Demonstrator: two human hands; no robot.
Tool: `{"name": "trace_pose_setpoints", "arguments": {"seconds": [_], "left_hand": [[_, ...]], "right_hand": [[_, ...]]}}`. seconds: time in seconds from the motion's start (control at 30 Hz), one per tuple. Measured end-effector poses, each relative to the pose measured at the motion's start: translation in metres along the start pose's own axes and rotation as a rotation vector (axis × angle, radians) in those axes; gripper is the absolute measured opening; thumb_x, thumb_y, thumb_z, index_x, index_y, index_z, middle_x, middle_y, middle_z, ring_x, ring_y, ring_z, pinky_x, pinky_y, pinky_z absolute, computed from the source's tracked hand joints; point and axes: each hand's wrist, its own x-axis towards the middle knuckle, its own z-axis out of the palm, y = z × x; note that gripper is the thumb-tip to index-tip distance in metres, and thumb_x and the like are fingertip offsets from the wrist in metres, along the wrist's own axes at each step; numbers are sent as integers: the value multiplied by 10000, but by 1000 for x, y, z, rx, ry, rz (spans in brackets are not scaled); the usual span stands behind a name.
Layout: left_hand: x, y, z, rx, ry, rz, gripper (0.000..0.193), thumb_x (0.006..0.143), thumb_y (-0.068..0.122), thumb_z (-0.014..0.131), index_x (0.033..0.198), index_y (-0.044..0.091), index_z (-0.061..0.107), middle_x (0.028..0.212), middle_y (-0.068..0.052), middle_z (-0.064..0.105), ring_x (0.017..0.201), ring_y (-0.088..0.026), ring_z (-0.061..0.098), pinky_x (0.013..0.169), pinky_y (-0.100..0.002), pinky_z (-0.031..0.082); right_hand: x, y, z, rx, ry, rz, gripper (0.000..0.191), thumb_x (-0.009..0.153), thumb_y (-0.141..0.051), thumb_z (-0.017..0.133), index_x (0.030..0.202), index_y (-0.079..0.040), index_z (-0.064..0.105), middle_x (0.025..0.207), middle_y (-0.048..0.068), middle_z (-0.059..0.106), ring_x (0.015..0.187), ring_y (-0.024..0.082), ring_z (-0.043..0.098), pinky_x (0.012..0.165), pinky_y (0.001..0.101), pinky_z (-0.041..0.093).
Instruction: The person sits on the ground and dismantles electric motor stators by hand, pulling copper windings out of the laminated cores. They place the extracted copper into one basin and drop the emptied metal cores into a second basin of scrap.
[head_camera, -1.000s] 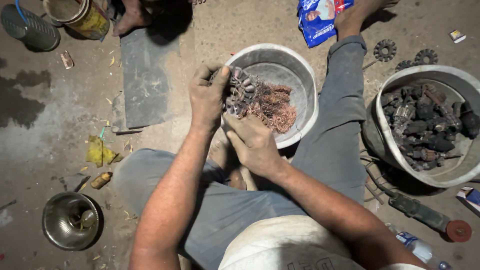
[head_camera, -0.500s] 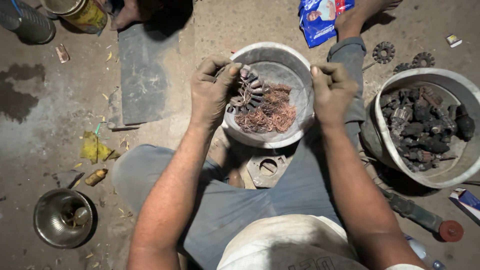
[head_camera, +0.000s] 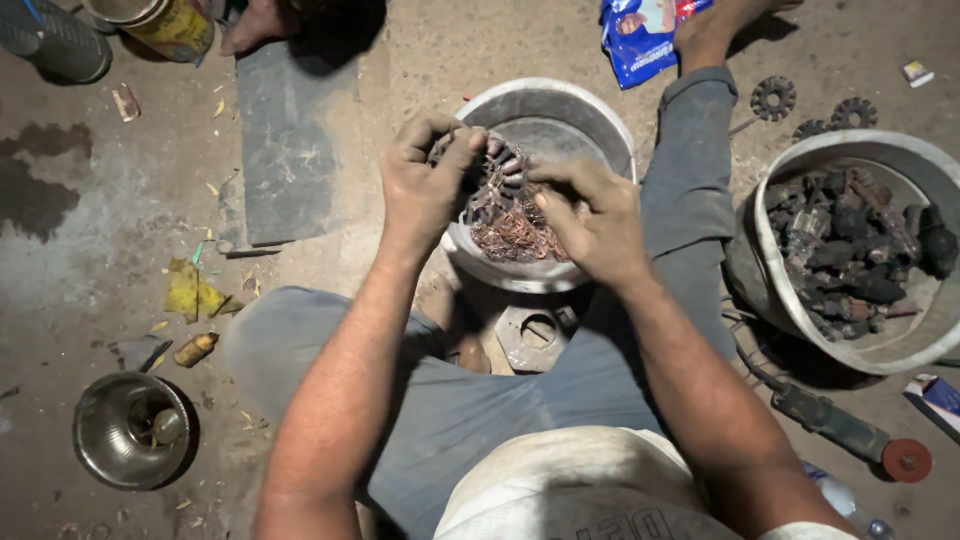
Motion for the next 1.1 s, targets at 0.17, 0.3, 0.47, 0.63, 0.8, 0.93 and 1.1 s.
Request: {"name": "trace_pose_setpoints", "arguments": {"seconds": [0.17, 0.3, 0.47, 0.63, 0.8, 0.93, 1.1], "left_hand": [[-3, 9, -5, 251, -124, 150, 170, 972, 156, 788, 998, 26, 681, 847, -6, 669, 760, -71, 612, 664, -231, 512], [-1, 11, -13, -245, -145, -378, 133, 924, 166, 737, 963, 52, 678, 787, -5, 708, 627, -94, 636, 537, -236, 489], [6, 15, -20, -9, 80, 13, 158, 981, 167, 763, 998, 20, 707, 895, -25, 716, 785, -67, 654, 689, -215, 543], [-1, 15, -24, 85, 30, -17, 172, 965, 166, 762, 978, 13, 684, 813, -16, 685, 700, -61, 614, 605, -217, 509], [0, 3, -38, -247, 48, -238, 178, 985, 190, 727, 994, 16, 687, 787, -20, 696, 583, -63, 619, 508, -209, 504], [4, -2, -34, 101, 76, 98, 193, 1052, 170, 779, 993, 3, 702, 853, -50, 683, 719, -88, 625, 612, -214, 523], [0, 7, -32, -167, -18, -158, 188, 1002, 177, 744, 996, -1, 682, 828, -22, 675, 606, -52, 624, 510, -192, 525]], "right_hand": [[-12, 19, 5, 54, 96, 77, 102, 965, -9, 716, 1062, -37, 736, 862, 26, 683, 722, 87, 609, 639, 255, 483], [-15, 36, 4, 388, 95, 389, 89, 968, -57, 713, 1049, -29, 739, 744, -45, 619, 632, 35, 512, 565, 221, 398], [-18, 28, 8, 172, 104, 213, 105, 989, -61, 716, 1069, -10, 760, 837, -24, 676, 731, 39, 569, 647, 205, 439], [5, 43, 16, 367, 225, 448, 97, 971, -106, 768, 1008, -16, 765, 711, -27, 600, 594, 53, 490, 536, 228, 364], [-10, 48, 15, 86, 123, 193, 76, 956, -68, 804, 983, -10, 763, 834, 12, 709, 741, 62, 589, 661, 236, 465], [-11, 33, 3, -86, 111, 92, 75, 923, -48, 819, 954, -14, 760, 813, 54, 729, 710, 90, 654, 652, 256, 508], [12, 6, 0, -86, 68, 169, 86, 933, -63, 815, 979, -5, 770, 849, 82, 742, 751, 117, 665, 679, 264, 510]]}}
